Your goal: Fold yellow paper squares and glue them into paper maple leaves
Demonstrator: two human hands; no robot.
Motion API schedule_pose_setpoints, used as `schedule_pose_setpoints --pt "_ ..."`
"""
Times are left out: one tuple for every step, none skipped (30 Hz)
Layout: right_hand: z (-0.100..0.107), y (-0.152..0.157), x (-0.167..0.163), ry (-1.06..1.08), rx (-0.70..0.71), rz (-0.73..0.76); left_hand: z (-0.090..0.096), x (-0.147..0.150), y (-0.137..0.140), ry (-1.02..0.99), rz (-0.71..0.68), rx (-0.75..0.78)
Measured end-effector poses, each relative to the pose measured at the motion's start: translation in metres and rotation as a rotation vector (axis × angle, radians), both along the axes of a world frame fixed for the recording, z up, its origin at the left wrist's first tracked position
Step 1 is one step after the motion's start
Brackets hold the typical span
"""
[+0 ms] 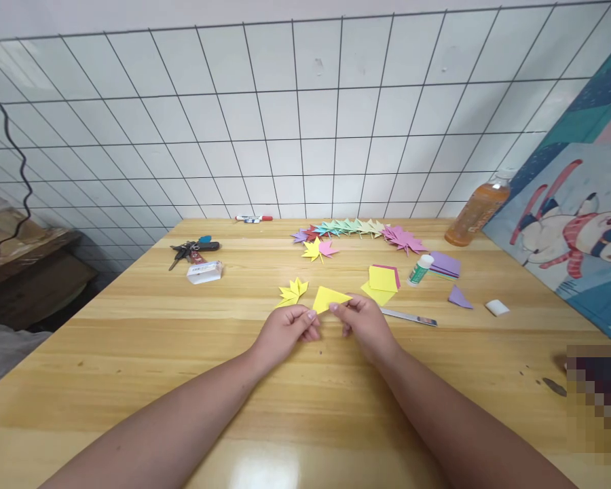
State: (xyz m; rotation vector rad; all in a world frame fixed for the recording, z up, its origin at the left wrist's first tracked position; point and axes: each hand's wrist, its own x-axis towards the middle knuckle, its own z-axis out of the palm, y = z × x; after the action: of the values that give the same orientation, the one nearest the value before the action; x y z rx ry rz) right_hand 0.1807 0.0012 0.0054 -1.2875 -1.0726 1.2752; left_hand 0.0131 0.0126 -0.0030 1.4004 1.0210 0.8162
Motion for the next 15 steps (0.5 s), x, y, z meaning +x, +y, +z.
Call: schedule_pose_setpoints --pt "0.0 0.002 0.004 0.031 -0.003 -0.037 0.0 0.0 0.001 -0.018 0.004 -0.014" --pt "0.001 0.003 0.008 0.068 -0.008 -0.065 0.0 -0.001 0.002 -0.032 0.008 -0.024" --pt "0.001 0.004 0.012 0.104 -0.01 -0.084 0.0 -0.001 0.003 -0.041 0.012 -0.027" --pt "0.002 0.005 0.016 0.138 -0.008 -0.096 0.0 -0.002 0.004 -0.045 0.018 -0.029" --pt "0.003 0.005 0.019 0.165 -0.004 -0.103 0.0 -0.002 0.005 -0.045 0.024 -0.03" --pt "0.003 0.006 0.022 0.182 0.0 -0.105 0.0 -0.002 0.005 -0.044 0.031 -0.031" --pt "0.003 0.006 0.023 0.184 0.001 -0.105 0.0 -0.002 0.005 -0.044 0.036 -0.031" --pt "0.003 0.005 0.023 0.175 -0.002 -0.104 0.0 -0.002 0.004 -0.043 0.041 -0.029" --pt "0.003 0.005 0.022 0.155 -0.006 -0.099 0.001 -0.001 0.003 -0.04 0.04 -0.025" --pt "0.003 0.004 0.019 0.128 -0.007 -0.09 0.001 -0.001 0.002 -0.038 0.032 -0.017" --pt "0.003 0.003 0.017 0.096 -0.004 -0.073 0.002 -0.001 0.001 -0.035 0.017 -0.007" --pt "0.003 0.002 0.013 0.067 0.004 -0.049 0.002 -0.001 0.0 -0.03 -0.007 0.007" --pt "0.003 0.001 0.01 0.042 0.012 -0.026 0.003 -0.001 -0.001 -0.018 -0.029 0.025" --pt "0.003 0.0 0.007 0.025 0.017 -0.007 0.004 -0.001 -0.001 -0.001 -0.045 0.043" --pt "0.003 0.0 0.005 0.014 0.02 0.007 0.004 -0.001 -0.001 0.018 -0.053 0.057"
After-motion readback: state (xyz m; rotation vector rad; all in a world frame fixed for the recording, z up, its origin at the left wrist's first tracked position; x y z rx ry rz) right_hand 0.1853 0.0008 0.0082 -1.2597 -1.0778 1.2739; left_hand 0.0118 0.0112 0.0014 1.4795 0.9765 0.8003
